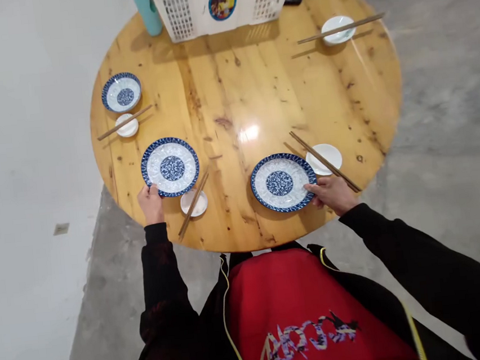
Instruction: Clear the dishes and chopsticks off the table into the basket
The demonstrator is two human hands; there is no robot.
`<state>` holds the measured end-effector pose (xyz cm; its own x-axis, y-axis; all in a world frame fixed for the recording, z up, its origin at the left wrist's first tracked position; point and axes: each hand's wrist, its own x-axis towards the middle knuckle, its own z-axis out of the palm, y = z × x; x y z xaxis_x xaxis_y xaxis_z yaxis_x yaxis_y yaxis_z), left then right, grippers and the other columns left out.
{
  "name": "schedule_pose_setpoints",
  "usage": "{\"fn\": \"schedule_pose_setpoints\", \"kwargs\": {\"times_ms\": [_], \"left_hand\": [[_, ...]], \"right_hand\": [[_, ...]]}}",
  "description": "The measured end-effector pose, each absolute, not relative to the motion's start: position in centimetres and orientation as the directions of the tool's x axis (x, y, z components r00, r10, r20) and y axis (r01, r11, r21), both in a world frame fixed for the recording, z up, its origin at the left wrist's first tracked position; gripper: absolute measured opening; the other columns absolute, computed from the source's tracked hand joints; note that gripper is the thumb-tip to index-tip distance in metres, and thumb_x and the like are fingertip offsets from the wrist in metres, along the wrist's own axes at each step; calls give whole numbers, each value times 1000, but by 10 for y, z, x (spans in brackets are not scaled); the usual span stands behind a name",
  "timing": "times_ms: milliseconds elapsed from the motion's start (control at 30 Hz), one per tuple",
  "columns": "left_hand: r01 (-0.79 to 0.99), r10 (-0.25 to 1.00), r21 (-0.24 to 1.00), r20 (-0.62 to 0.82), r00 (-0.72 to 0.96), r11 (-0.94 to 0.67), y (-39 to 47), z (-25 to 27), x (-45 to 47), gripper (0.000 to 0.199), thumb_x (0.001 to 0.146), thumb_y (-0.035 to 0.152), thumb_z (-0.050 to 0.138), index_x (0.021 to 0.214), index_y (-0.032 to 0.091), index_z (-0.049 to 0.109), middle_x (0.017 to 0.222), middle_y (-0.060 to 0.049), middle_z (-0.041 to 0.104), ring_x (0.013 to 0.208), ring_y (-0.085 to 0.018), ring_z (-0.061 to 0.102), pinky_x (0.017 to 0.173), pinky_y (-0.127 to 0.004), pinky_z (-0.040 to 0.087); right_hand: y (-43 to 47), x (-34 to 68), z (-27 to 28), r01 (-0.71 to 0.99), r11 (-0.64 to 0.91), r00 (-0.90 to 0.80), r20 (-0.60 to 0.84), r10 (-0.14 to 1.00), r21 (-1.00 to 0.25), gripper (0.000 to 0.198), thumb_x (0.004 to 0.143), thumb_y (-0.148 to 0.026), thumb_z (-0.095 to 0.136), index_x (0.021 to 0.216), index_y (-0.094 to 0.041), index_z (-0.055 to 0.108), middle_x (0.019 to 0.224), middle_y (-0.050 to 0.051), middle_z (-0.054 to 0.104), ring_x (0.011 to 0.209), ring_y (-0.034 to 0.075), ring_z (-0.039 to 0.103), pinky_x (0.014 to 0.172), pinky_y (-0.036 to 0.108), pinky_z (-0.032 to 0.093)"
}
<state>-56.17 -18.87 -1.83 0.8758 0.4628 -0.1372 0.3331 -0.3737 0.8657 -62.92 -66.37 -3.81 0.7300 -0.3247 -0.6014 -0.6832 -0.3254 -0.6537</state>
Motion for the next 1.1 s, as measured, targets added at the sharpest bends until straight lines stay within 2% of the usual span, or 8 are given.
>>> {"fn": "schedule_pose_setpoints", "kwargs": {"times_ms": [67, 233, 433, 533, 633, 767, 900, 1100], "left_hand": [[288, 426, 892, -122, 896, -350, -213, -8, -563, 26, 93, 23, 52, 69, 20, 42, 62, 5, 37, 61, -10, 36, 57, -20, 39], [200, 155, 937, -161, 975, -287, -294, 1, -575, 27, 92, 24, 54, 67, 20, 42, 64, 4, 41, 62, -10, 39, 60, -22, 33], [215, -4, 823, -256, 967, -526, -360, -13, -590, 38, 94, 20, 53, 61, 21, 32, 58, 4, 35, 59, -12, 36, 61, -27, 27], [218, -17, 769, -286, 958, -601, -374, -19, -592, 40, 94, 19, 53, 60, 22, 33, 58, 3, 38, 59, -13, 38, 63, -28, 28], [215, -22, 728, -300, 954, -651, -382, -23, -593, 38, 96, 20, 52, 60, 22, 37, 60, 1, 48, 63, -16, 47, 66, -29, 34], [211, 5, 677, -293, 956, -706, -390, -23, -595, 38, 95, 22, 53, 60, 23, 40, 62, -2, 54, 66, -19, 54, 69, -31, 37], [238, 54, 634, -295, 954, -736, -395, -18, -598, 39, 93, 21, 55, 59, 23, 36, 60, -1, 51, 63, -18, 51, 64, -31, 32], [314, 127, 649, -319, 939, -693, -402, -16, -600, 39, 88, 24, 64, 57, 21, 41, 57, 2, 49, 61, -15, 48, 61, -29, 30]], "right_hand": [[-656, -631, -34, -691, -289, 722, -617, -312, -662, 33, 80, -21, 75, 56, -20, 54, 39, 0, 55, 31, 11, 48, 32, 18, 37], [-633, -638, -34, -670, -217, 739, -612, -282, -710, 31, 82, -21, 74, 57, -20, 56, 40, 0, 56, 32, 13, 50, 33, 19, 41], [-615, -643, -36, -672, -88, 722, -625, -297, -735, 33, 85, -28, 74, 58, -20, 55, 44, 1, 59, 37, 13, 53, 36, 19, 42], [-616, -648, -38, -663, 38, 707, -642, -296, -747, 39, 92, -39, 68, 61, -20, 56, 49, 2, 62, 40, 13, 55, 38, 20, 45], [-622, -653, -42, -646, 106, 722, -650, -237, -756, 49, 96, -59, 59, 66, -21, 60, 58, 5, 66, 45, 15, 59, 42, 23, 50], [-634, -657, -52, -654, -51, 750, -638, -174, -755, 63, 90, -78, 55, 63, -21, 61, 60, 10, 68, 51, 21, 65, 48, 31, 55], [-643, -655, -63, -613, -225, 788, -606, -108, -757, 65, 86, -80, 54, 59, -22, 60, 57, 12, 67, 54, 25, 67, 52, 33, 56], [-647, -654, -64, -596, -270, 789, -614, -24, -756, 49, 80, -71, 59, 67, -24, 59, 60, 11, 69, 58, 29, 70, 56, 36, 57]]}}
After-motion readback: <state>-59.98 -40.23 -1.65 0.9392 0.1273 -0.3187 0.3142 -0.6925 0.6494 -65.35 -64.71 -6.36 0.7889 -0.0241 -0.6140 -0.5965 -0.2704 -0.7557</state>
